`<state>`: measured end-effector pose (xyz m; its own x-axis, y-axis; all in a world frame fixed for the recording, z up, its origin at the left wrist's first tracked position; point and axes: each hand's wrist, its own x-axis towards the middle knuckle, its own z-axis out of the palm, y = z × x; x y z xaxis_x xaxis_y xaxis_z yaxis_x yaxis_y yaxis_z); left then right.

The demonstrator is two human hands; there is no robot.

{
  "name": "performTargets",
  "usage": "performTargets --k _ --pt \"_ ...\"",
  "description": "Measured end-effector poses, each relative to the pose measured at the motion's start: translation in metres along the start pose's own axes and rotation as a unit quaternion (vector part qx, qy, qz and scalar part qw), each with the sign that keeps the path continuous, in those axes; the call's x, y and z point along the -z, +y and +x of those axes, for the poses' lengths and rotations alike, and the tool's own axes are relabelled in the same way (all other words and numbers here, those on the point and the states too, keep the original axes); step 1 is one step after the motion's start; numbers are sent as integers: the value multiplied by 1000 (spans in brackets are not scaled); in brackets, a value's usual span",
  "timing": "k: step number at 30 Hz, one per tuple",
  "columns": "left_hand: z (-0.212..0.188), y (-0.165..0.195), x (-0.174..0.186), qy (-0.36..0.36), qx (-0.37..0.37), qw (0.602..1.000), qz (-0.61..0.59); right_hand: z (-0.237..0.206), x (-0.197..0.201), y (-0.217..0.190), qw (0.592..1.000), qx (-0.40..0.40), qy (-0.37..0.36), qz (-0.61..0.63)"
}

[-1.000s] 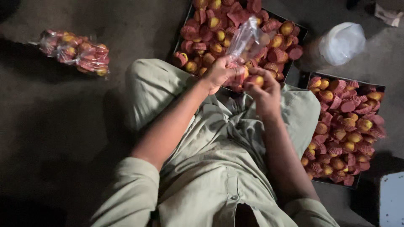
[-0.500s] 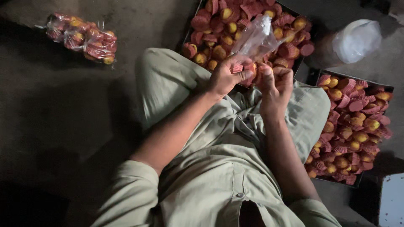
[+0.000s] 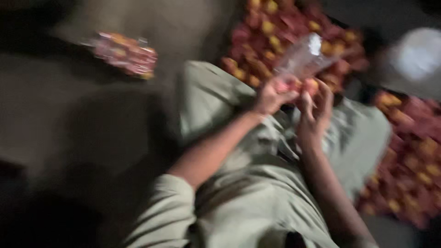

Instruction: The person sits cross-legged on the floor and repeatedly places small cupcakes into clear plastic bags, then ties the bags shut. The person sets the finished bags aside and continues the process with more cupcakes from nearby trays.

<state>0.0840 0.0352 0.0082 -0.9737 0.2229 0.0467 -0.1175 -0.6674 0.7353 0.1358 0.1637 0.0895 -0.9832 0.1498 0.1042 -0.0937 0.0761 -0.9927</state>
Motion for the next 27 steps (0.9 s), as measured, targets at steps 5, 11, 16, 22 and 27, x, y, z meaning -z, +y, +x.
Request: performTargets --k 5,11,16,22,27 --pt "5 7 -11 19 -108 976 186 -5 -6 -4 990 97 -99 -10" --pt "-11 37 -19 24 -48 986 160 -16 -29 -24 988 21 -101 117" --pt "-7 40 -26 10 -19 989 144 -16 -31 -27 974 -30 -51 219" --pt "22 64 -14 138 95 934 317 1 26 -17 993 -65 -54 78" --pt "3 71 1 106 -45 717 688 -9 51 -41 994 3 -99 -51"
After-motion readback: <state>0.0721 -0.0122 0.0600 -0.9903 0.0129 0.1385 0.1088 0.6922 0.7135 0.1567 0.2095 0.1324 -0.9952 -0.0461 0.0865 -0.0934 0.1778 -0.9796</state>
